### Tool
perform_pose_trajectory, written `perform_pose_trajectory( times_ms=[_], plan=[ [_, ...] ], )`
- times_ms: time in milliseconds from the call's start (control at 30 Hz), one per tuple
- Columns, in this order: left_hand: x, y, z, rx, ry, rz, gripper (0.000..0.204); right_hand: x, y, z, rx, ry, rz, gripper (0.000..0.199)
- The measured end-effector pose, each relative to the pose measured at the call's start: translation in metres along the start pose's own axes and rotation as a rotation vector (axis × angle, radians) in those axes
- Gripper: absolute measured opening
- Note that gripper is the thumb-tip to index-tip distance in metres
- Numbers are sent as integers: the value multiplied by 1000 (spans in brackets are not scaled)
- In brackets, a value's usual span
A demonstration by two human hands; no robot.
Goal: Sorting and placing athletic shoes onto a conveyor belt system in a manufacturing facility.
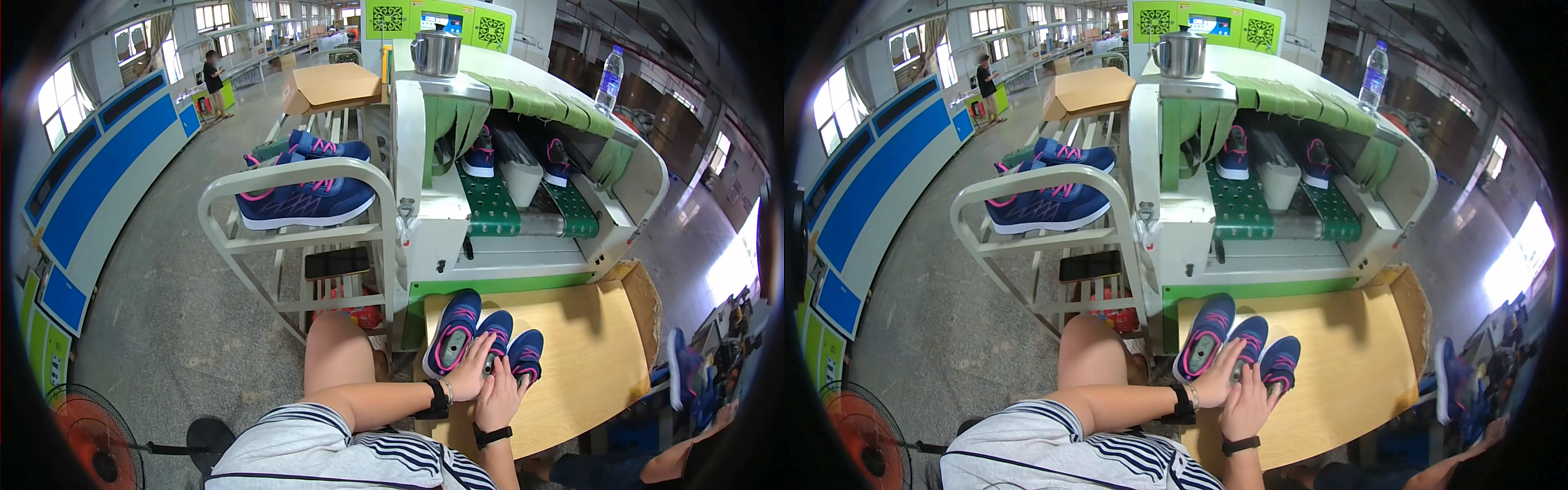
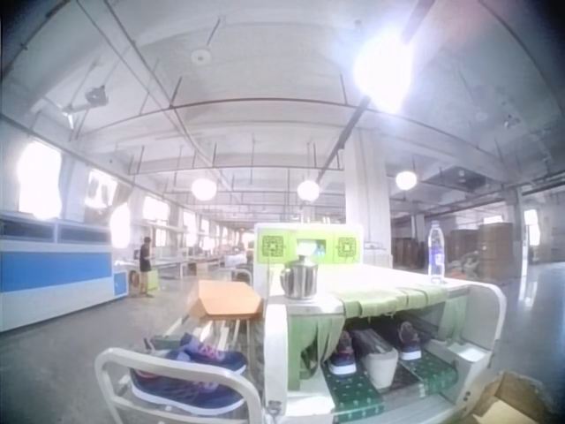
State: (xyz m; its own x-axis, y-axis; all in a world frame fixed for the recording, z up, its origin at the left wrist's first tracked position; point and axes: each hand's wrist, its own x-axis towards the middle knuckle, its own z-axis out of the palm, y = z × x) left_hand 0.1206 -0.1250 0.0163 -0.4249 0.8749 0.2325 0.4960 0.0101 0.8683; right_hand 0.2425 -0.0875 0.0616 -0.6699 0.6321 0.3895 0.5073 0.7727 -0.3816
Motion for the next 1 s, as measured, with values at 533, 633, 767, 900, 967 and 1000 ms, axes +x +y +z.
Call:
perform_pose_trajectory(
  times_ms=[533,633,767,900,967,1000],
  plan=[
    [-12,-3,11,-6,-11,33,90,-16,3,-4,-83,-11,39,39],
    [-4,-8,7,23,-18,24,87,-7,6,-6,-61,7,-27,39],
    [1,-16,-6,60,29,45,94,6,0,-5,86,-14,10,38],
    [10,-5,5,47,-10,66,100,2,24,-24,312,-53,42,35],
    [9,0,4,37,-29,19,98,9,38,-35,705,-27,152,28],
    [9,-1,4,39,-9,23,98,22,47,-45,759,-37,177,27]
  ],
)
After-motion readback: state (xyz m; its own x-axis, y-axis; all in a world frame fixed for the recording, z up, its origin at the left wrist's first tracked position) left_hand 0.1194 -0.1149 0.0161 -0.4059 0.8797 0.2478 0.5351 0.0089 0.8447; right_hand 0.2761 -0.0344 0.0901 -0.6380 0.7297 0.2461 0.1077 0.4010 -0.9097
